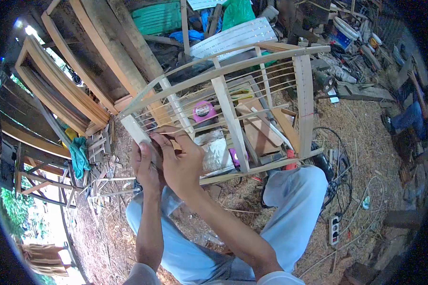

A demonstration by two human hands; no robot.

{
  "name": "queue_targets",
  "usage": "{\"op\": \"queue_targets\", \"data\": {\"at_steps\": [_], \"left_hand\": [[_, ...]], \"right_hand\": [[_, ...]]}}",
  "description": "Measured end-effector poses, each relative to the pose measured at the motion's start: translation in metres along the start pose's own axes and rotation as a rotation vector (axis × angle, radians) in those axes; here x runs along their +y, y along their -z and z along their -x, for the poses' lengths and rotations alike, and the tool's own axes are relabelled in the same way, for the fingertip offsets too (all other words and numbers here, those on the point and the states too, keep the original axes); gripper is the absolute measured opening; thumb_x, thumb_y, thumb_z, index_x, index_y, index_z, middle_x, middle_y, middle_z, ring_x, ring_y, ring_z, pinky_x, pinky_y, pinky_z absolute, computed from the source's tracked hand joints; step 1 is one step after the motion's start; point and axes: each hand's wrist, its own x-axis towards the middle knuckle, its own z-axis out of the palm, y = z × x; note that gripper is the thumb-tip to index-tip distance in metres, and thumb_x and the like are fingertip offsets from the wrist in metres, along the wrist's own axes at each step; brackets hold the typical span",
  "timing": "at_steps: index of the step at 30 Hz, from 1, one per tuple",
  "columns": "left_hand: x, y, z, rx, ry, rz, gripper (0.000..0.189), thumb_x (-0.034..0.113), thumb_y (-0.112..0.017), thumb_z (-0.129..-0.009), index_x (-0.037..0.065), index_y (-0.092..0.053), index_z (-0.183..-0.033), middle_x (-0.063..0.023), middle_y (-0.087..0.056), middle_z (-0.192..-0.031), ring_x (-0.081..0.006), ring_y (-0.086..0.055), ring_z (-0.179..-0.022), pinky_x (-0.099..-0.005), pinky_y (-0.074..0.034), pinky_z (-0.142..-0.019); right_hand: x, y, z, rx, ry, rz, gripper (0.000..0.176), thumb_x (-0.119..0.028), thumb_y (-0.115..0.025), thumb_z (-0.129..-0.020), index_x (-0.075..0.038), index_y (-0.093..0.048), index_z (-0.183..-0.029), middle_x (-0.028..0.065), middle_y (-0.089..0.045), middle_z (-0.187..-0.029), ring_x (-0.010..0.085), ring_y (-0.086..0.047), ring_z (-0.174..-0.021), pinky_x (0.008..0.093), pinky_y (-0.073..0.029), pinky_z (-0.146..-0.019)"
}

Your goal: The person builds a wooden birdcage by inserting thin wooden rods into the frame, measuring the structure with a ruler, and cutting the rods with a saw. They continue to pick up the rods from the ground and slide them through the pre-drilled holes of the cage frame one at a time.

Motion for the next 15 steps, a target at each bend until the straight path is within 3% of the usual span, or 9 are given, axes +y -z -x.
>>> {"op": "queue_targets", "data": {"at_steps": [4,6,13,15], "left_hand": [[-0.0029,0.0039,0.0020,0.023,0.020,-0.051,0.045,0.031,-0.052,-0.097,-0.003,-0.048,-0.126,-0.0076,-0.056,-0.116,-0.0145,-0.052,-0.105,-0.0290,-0.040,-0.092],[-0.0048,0.0035,0.0015,0.016,-0.024,-0.060,0.044,0.030,-0.053,-0.097,-0.001,-0.045,-0.126,-0.0075,-0.057,-0.108,-0.0132,-0.055,-0.095,-0.0264,-0.045,-0.083],[0.0040,-0.0047,0.0001,0.001,0.005,-0.001,0.043,0.030,-0.052,-0.098,-0.001,-0.045,-0.126,-0.0058,-0.056,-0.106,-0.0109,-0.053,-0.095,-0.0256,-0.043,-0.083],[0.0049,-0.0046,0.0010,0.023,-0.008,-0.101,0.044,0.030,-0.052,-0.097,-0.001,-0.044,-0.127,-0.0054,-0.056,-0.106,-0.0104,-0.053,-0.094,-0.0252,-0.043,-0.082]], "right_hand": [[0.0039,-0.0019,0.0016,0.032,-0.015,-0.068,0.012,-0.003,-0.066,-0.086,0.002,-0.065,-0.097,0.0059,-0.068,-0.085,0.0101,-0.062,-0.077,0.0229,-0.050,-0.068],[0.0049,-0.0017,0.0029,0.030,-0.019,-0.098,0.012,-0.004,-0.066,-0.087,0.002,-0.065,-0.097,0.0058,-0.068,-0.085,0.0095,-0.062,-0.076,0.0219,-0.049,-0.066],[0.0041,-0.0024,0.0026,0.026,-0.042,-0.120,0.013,-0.006,-0.065,-0.088,0.002,-0.064,-0.099,0.0056,-0.068,-0.086,0.0071,-0.060,-0.072,0.0184,-0.045,-0.058],[0.0016,-0.0021,0.0025,0.020,-0.046,-0.111,0.013,-0.004,-0.064,-0.088,0.002,-0.065,-0.099,0.0076,-0.068,-0.087,0.0098,-0.062,-0.077,0.0214,-0.048,-0.065]]}}
